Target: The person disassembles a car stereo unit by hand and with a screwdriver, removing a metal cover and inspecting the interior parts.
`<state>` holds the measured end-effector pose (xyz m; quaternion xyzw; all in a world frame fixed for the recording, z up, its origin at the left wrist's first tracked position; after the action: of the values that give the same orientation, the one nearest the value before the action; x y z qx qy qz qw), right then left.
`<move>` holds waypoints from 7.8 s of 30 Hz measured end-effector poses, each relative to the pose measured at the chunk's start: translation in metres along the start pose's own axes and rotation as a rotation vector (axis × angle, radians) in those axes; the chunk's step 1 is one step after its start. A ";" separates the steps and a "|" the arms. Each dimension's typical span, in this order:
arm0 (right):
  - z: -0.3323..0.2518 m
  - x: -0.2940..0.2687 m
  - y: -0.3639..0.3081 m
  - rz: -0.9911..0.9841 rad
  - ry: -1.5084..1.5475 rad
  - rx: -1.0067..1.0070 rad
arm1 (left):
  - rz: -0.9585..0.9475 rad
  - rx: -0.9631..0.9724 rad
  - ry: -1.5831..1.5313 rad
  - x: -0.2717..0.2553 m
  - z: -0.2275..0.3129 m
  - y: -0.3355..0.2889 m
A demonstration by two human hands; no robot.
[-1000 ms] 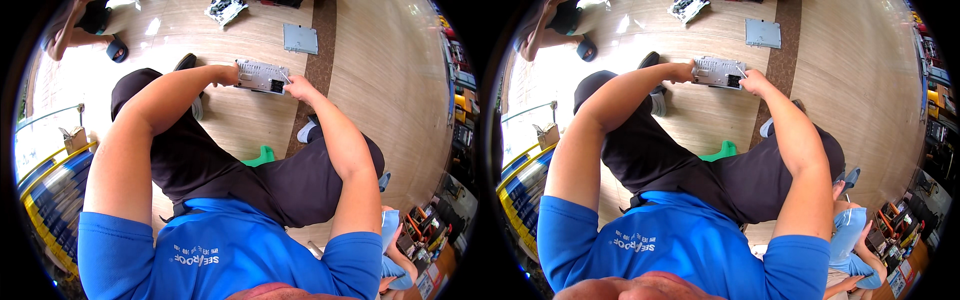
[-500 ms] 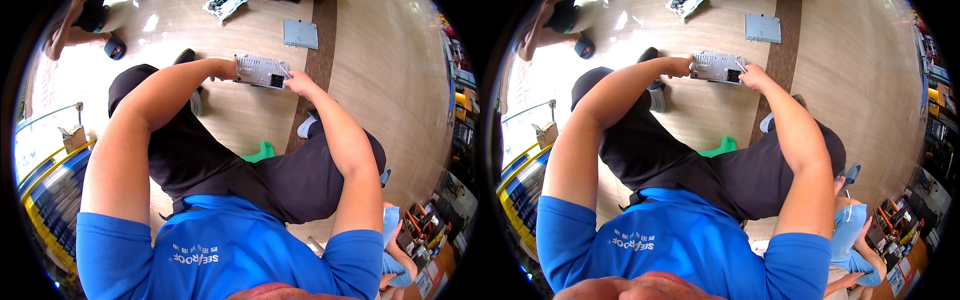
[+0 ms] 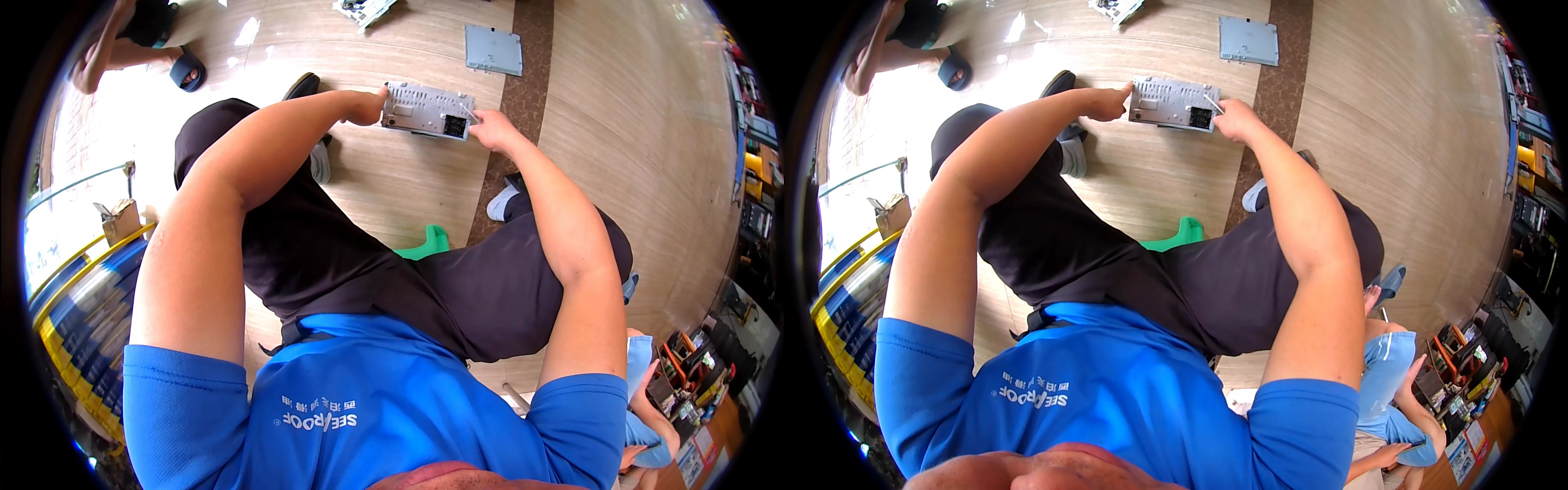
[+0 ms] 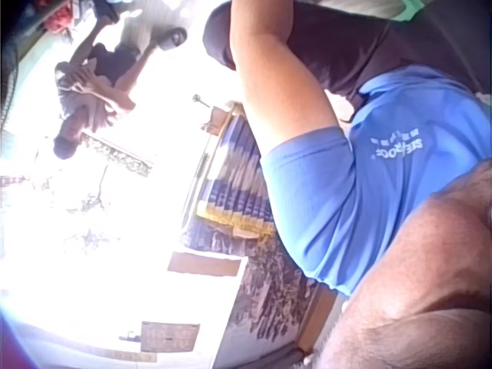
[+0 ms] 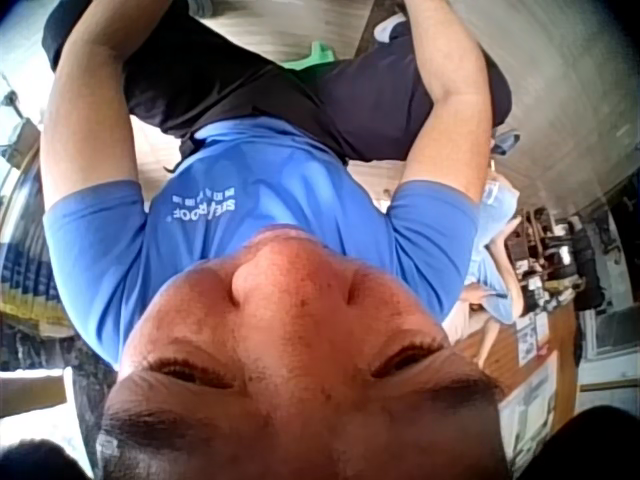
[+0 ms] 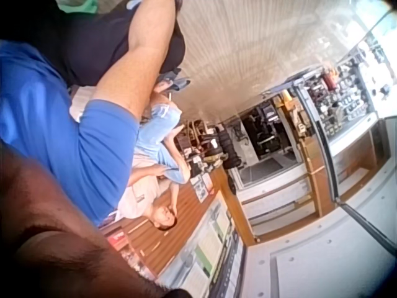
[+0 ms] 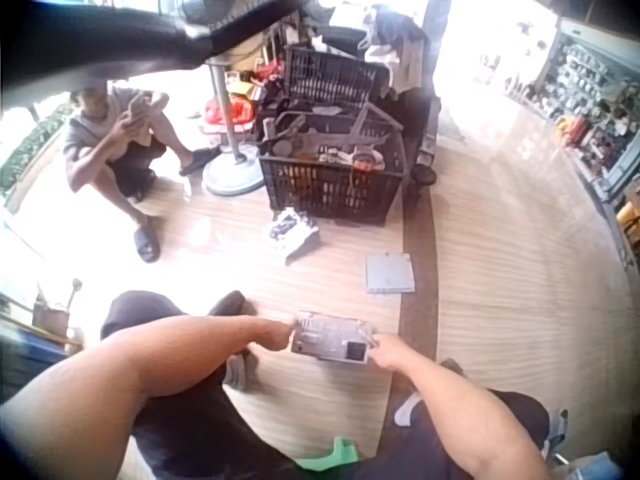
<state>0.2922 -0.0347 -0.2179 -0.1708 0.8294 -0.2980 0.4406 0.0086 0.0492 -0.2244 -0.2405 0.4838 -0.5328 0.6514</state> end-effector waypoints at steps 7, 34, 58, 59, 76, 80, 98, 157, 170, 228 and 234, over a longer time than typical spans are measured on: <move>-0.016 -0.004 0.002 -0.021 -0.021 -0.020 | 0.009 0.045 0.078 0.012 -0.035 0.009; 0.016 -0.004 0.002 -0.046 -0.145 0.035 | -0.327 0.075 0.240 0.022 -0.002 -0.015; 0.027 -0.025 0.007 0.179 -0.207 -0.026 | 0.573 0.493 0.300 -0.081 0.117 -0.155; 0.026 -0.027 0.011 0.176 -0.215 -0.032 | 0.739 0.695 0.232 -0.092 0.115 -0.175; 0.071 -0.066 0.064 0.208 -0.335 0.128 | 0.515 0.509 0.272 -0.143 0.128 -0.198; 0.108 -0.082 0.097 0.220 -0.181 0.285 | 0.579 0.609 0.229 -0.144 0.116 -0.194; 0.145 0.013 0.223 0.501 0.245 0.289 | 0.531 0.382 0.427 -0.127 0.103 -0.085; 0.107 0.000 0.236 0.743 0.398 0.330 | 0.262 0.285 0.457 -0.116 0.127 -0.053; 0.107 -0.003 0.240 0.778 0.414 0.292 | 0.265 0.284 0.471 -0.114 0.125 -0.052; 0.100 -0.049 0.279 0.401 -0.012 0.370 | 0.274 0.268 0.473 -0.112 0.114 -0.061; 0.124 -0.047 0.284 0.450 0.069 0.302 | 0.262 0.259 0.457 -0.113 0.118 -0.059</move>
<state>0.4159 0.1652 -0.4252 0.0956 0.8072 -0.3187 0.4875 0.0896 0.1115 -0.0840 0.0354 0.5730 -0.5418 0.6139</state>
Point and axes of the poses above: each hand's wrist, its own y-axis towards the middle knuckle, its own x-axis out of the palm, z = x × y, the point moved 2 cm from there along y, towards the middle knuckle, and after that the axes turned 4 degrees about x, right-handed, at the moved point
